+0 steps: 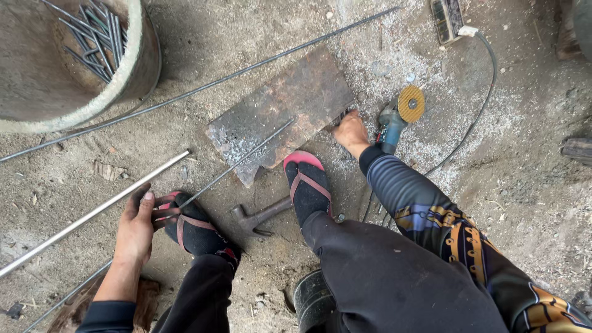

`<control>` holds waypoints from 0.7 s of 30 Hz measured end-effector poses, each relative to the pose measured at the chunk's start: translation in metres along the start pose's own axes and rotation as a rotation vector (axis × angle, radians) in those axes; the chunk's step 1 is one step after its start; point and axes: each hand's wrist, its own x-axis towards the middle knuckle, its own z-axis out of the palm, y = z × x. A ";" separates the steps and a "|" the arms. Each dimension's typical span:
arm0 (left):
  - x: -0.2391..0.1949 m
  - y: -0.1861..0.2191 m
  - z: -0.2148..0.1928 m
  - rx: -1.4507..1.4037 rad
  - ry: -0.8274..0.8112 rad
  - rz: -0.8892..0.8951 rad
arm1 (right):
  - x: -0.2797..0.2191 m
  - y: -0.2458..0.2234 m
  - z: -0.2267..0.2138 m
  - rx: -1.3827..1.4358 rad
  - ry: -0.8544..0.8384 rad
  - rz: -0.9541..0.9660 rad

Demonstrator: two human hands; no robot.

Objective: The person uses an angle grinder to cut metal rods into shorter pieces. They hold the rods with one hand and operate the grinder with the other, then collect the cut pieces and place them into a bucket.

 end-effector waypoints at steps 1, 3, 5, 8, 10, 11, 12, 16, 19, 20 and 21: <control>0.001 0.001 -0.001 -0.013 -0.003 0.002 | 0.002 0.004 -0.004 -0.018 -0.037 0.044; 0.002 0.001 -0.002 -0.024 -0.011 0.011 | -0.005 0.013 -0.014 0.265 -0.136 0.156; -0.001 -0.001 -0.006 -0.026 -0.009 0.022 | -0.021 0.019 -0.026 0.864 -0.260 0.280; -0.001 0.000 -0.008 -0.030 -0.004 0.004 | -0.056 0.023 -0.058 1.164 -0.255 0.350; 0.001 0.001 -0.005 -0.028 -0.010 0.014 | -0.085 0.021 -0.087 1.237 -0.277 0.236; 0.001 0.001 -0.004 -0.025 -0.014 0.017 | -0.102 0.017 -0.100 1.273 -0.289 0.180; 0.002 0.002 -0.002 -0.004 -0.027 0.019 | -0.117 0.010 -0.114 1.364 -0.346 0.057; 0.005 0.007 0.018 0.010 -0.116 0.058 | -0.163 -0.032 -0.160 1.607 -0.520 -0.185; 0.007 0.012 0.046 0.042 -0.201 0.080 | -0.172 -0.060 -0.173 1.673 -0.605 -0.216; 0.005 0.011 0.056 0.092 -0.205 0.121 | -0.167 -0.071 -0.170 1.683 -0.650 -0.235; 0.004 0.010 0.068 0.143 -0.208 0.161 | -0.161 -0.079 -0.165 1.568 -0.572 -0.249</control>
